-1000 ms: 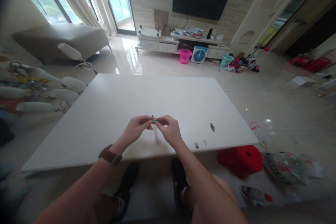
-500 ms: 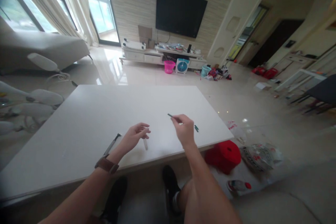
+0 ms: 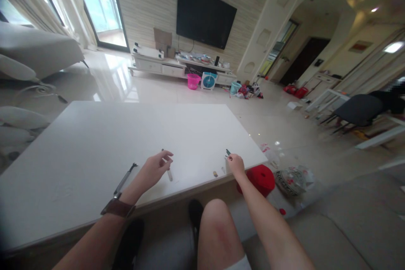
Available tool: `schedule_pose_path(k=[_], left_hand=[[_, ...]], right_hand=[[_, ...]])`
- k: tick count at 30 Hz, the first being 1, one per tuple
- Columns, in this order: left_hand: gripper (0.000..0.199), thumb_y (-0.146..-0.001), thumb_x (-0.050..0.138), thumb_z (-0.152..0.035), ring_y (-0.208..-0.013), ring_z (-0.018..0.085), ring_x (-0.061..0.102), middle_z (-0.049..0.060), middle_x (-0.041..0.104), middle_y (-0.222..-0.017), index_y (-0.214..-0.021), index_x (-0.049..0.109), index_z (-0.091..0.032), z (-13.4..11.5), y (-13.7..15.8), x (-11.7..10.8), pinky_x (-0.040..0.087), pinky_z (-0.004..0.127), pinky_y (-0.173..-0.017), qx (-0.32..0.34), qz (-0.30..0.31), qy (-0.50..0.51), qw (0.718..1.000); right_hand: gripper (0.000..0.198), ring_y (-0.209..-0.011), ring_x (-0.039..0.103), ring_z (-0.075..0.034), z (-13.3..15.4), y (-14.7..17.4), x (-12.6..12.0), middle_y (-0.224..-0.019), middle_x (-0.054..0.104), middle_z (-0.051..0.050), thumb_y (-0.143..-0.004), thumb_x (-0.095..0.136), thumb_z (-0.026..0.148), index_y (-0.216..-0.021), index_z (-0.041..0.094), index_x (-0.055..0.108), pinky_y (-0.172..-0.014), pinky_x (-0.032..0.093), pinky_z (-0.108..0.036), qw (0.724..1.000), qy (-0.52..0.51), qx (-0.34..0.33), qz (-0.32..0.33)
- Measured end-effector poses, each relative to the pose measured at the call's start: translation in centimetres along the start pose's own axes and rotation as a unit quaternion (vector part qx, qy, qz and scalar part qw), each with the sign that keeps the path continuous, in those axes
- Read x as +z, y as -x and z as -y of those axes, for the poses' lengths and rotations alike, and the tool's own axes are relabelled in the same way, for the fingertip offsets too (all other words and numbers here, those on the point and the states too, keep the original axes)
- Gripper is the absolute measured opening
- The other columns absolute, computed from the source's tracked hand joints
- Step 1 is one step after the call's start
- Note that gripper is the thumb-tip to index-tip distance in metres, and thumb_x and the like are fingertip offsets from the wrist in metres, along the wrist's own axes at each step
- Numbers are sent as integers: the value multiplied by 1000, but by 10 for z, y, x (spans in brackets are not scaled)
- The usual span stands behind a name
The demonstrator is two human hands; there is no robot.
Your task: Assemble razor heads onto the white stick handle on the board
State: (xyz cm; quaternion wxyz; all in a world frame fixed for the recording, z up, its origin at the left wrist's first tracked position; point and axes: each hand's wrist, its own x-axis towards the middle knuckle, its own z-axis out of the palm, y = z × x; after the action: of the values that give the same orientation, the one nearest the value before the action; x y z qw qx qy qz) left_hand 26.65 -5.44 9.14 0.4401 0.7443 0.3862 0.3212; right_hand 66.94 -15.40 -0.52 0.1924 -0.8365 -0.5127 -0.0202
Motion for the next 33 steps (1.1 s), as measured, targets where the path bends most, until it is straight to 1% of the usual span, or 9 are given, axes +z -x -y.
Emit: schedule_pose_path(k=[2, 5, 9, 12, 16, 18, 22, 28, 33], left_hand=[[26, -80, 52, -21, -61, 14, 60, 3, 71, -84, -102, 65, -20, -1, 0, 0, 44, 26, -61, -6, 11, -26, 1000], [28, -82, 49, -20, -62, 13, 60, 3, 71, -87, -106, 63, -18, -4, 0, -1, 44, 26, -62, -17, 21, -37, 999], [27, -83, 48, -19, -62, 13, 60, 2, 70, -88, -106, 63, -19, -7, -1, -2, 44, 26, -62, -12, 29, -43, 999], [26, -82, 49, -18, -63, 13, 60, 2, 70, -86, -105, 62, -19, -7, -3, -3, 44, 25, -62, -5, 29, -53, 998], [27, -82, 48, -17, -63, 13, 61, 1, 70, -85, -106, 62, -19, -5, -4, -1, 44, 26, -63, -4, 31, -61, 998], [27, -83, 48, -18, -64, 13, 61, 1, 70, -86, -106, 62, -19, -4, -4, 1, 45, 26, -63, -2, 33, -64, 997], [27, -83, 48, -19, -65, 13, 62, 2, 70, -89, -107, 61, -19, -2, -2, 3, 45, 26, -64, -6, 36, -71, 997], [27, -84, 48, -18, -65, 13, 63, 1, 69, -86, -107, 61, -19, -1, 1, 3, 45, 26, -65, -8, 47, -82, 995], [27, -83, 48, -19, -65, 14, 63, 0, 69, -83, -108, 61, -19, -1, 0, 4, 45, 26, -64, -7, 48, -88, 995]], right_hand=[[18, -77, 63, -19, -5, -1, 13, -85, 73, -8, -86, 58, 21, -78, 18, 74, -73, 40, -26, 1000, 9, 1, -5], [19, -77, 62, -20, -13, -7, 30, -85, 71, -9, -86, 57, 22, -79, 17, 74, -74, 41, -28, 1000, 16, 0, -16], [21, -85, 62, -22, -23, -14, 41, -93, 69, -11, -87, 58, 29, -90, 16, 73, -82, 44, -31, 999, 15, -7, -43], [26, -98, 60, -25, -33, -18, 42, -102, 68, -12, -86, 60, 34, -101, 16, 71, -91, 44, -35, 998, 5, -18, -57], [30, -110, 59, -24, -45, -22, 44, -115, 69, -10, -85, 61, 32, -110, 18, 71, -100, 43, -35, 998, -25, -47, -41], [28, -110, 61, -23, -48, -22, 46, -116, 70, -9, -86, 59, 31, -108, 20, 72, -100, 44, -35, 997, -37, -53, -34], [25, -105, 62, -24, -48, -21, 47, -110, 73, -8, -87, 57, 31, -101, 20, 75, -98, 45, -35, 997, -45, -48, -37], [28, -101, 61, -25, -49, -14, 40, -107, 72, -9, -86, 58, 32, -108, 20, 73, -94, 45, -36, 997, -47, -39, -48], [27, -102, 61, -24, -49, -12, 36, -107, 72, -8, -85, 60, 30, -107, 20, 72, -96, 45, -36, 996, -59, -50, -43]])
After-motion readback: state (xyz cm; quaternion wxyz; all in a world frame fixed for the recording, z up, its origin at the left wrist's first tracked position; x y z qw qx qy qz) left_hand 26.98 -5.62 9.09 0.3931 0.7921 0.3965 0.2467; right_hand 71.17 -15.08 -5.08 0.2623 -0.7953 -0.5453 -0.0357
